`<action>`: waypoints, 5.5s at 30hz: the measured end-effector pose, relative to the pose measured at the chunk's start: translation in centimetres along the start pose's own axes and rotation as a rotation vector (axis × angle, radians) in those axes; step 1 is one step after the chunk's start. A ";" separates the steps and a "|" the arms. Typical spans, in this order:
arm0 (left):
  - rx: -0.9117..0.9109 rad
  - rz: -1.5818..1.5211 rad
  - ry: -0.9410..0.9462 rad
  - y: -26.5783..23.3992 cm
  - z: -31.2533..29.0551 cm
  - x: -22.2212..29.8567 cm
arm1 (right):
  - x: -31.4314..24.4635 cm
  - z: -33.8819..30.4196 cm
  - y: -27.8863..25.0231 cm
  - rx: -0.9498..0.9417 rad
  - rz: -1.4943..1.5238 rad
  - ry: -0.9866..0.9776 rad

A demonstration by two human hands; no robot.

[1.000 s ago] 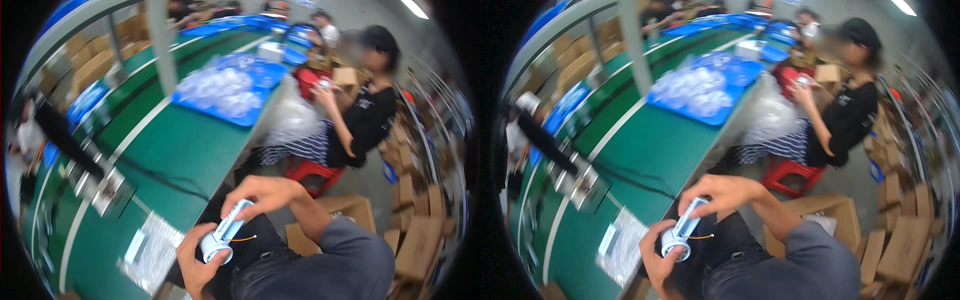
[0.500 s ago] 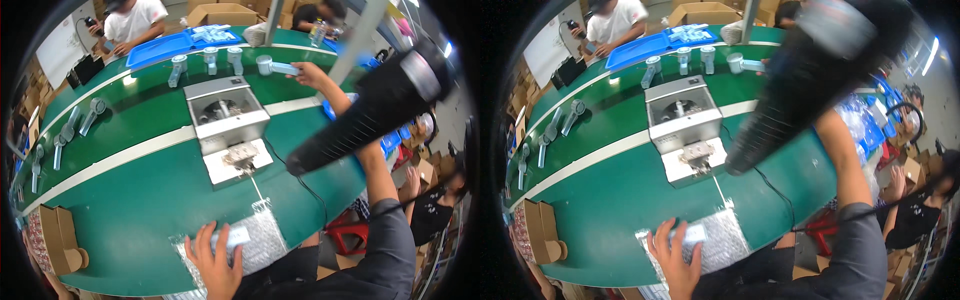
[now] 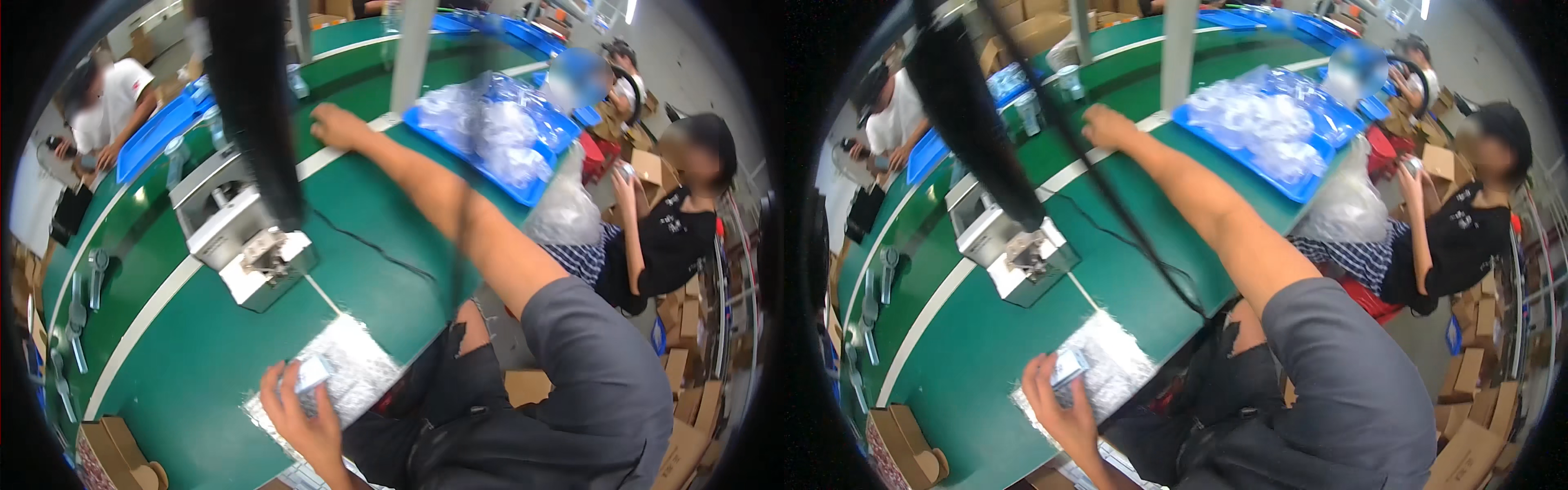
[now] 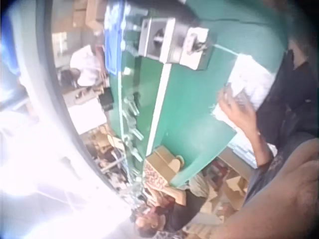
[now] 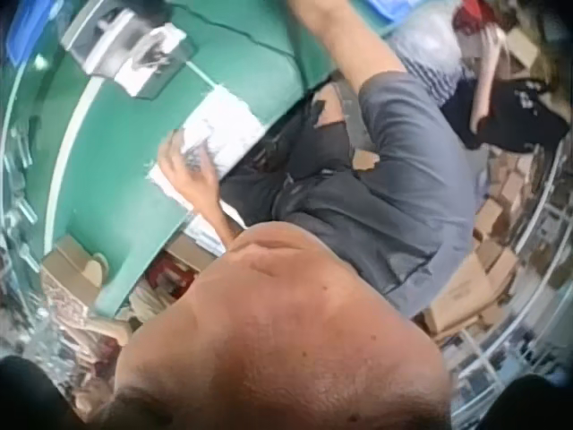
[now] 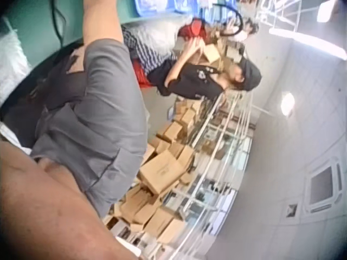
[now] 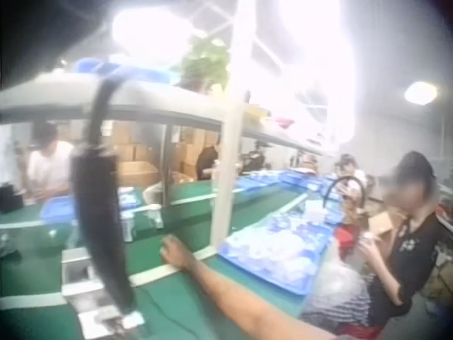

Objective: Packaging electronic power adapters into small boxes on a factory assembly line.

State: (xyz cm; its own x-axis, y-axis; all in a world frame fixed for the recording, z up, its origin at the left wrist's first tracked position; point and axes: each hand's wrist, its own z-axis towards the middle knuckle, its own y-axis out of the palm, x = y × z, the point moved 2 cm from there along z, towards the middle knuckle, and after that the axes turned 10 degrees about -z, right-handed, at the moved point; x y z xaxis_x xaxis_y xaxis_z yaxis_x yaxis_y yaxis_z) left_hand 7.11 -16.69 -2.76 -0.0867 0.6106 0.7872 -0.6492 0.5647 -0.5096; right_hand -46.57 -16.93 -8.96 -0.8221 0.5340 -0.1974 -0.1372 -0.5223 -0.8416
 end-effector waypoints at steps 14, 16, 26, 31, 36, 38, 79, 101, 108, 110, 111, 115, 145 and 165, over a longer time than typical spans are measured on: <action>0.018 0.058 0.159 1.2 -0.5 1.2 | -0.2 -12.5 -10.9 0.011 0.284 0.276; 0.021 0.081 0.132 1.2 -0.6 1.2 | -0.9 -12.9 -11.7 -0.035 0.210 0.283; 0.047 0.067 0.167 0.7 -0.7 1.1 | 1.9 -23.0 -27.4 0.403 -0.381 0.642; 0.032 0.068 0.176 1.3 -0.7 0.8 | 7.8 -25.5 -31.2 0.351 -0.458 0.654; 0.047 0.061 0.170 0.6 -0.8 0.5 | 7.7 -22.2 -29.9 -0.016 -0.633 0.295; 0.053 0.057 0.177 0.6 -0.6 0.6 | 9.0 -21.3 -30.0 -0.010 -0.638 0.296; -0.194 -0.279 0.446 18.2 20.0 16.6 | -11.1 -23.7 -22.4 0.209 2.114 0.467; -0.598 -0.976 0.183 31.7 26.6 19.9 | 4.6 -30.8 -30.4 0.331 -0.437 0.625; -0.601 -0.577 0.489 32.1 20.3 18.7 | 5.9 -29.9 -29.7 0.476 0.099 0.642; -0.613 -0.593 0.543 31.5 19.8 19.5 | 5.7 -29.8 -29.7 0.433 0.407 0.751; -0.644 -0.619 0.475 31.4 20.2 19.9 | 6.0 -29.7 -29.7 0.412 0.571 0.709; -0.650 -0.748 0.467 30.7 21.0 20.7 | 5.6 -30.0 -29.0 0.390 0.969 0.633; -0.157 -0.862 -0.156 10.0 11.6 6.9 | -18.0 -26.9 -22.8 0.148 1.597 0.083; -0.194 -1.088 -0.166 12.8 10.6 9.8 | -17.2 -26.5 -21.9 0.269 1.678 0.202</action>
State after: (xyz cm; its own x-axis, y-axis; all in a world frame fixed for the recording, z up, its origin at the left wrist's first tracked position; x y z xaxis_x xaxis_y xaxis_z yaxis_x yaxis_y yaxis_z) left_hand -10.05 -9.44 2.12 0.3463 -0.3354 0.8761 -0.3133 0.8390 0.4450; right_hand -14.79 2.94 -0.43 -0.0764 -0.6170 -0.7833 0.6387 -0.6335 0.4367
